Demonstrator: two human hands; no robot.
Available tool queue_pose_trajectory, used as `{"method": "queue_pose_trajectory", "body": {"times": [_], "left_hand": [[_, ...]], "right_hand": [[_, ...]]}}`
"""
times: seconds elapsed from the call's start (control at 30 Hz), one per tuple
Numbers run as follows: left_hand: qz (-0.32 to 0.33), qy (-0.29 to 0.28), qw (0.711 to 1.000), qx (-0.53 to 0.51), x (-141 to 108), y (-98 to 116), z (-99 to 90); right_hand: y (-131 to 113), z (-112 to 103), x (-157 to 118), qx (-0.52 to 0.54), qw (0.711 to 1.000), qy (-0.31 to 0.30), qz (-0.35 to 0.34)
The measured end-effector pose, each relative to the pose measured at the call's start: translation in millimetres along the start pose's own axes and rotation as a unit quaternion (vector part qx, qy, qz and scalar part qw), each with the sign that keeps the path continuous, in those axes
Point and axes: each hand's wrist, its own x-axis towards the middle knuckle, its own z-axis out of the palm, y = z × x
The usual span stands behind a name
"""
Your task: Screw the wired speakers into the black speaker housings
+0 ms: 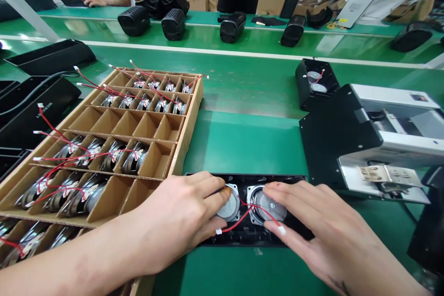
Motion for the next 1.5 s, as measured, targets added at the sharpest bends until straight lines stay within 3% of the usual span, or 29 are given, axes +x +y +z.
{"method": "queue_pose_trajectory", "body": {"times": [0.57, 0.7, 1.1, 1.3, 1.5], "left_hand": [[-0.007, 0.012, 1.000, -0.020, -3.6, -2.0, 4.9], [-0.005, 0.016, 1.000, -0.023, -2.5, -2.1, 6.2], [-0.023, -0.006, 0.999, -0.024, 3.1, 3.3, -3.3], [-0.017, -0.011, 0.999, -0.027, 2.5, 1.3, 1.3], [-0.009, 0.019, 1.000, -0.014, -2.5, -0.4, 8.5]], "right_hand": [[-4.1, 5.7, -1.0, 0.017, 0.999, 0.025, 0.029], [1.5, 3.9, -0.8, -0.011, 1.000, 0.013, -0.003], [-2.4, 2.8, 0.3, -0.015, 1.000, 0.012, 0.012], [-4.0, 2.3, -0.3, -0.007, 1.000, -0.003, 0.028], [-3.1, 4.6, -1.6, -0.021, 1.000, 0.005, 0.018]]}}
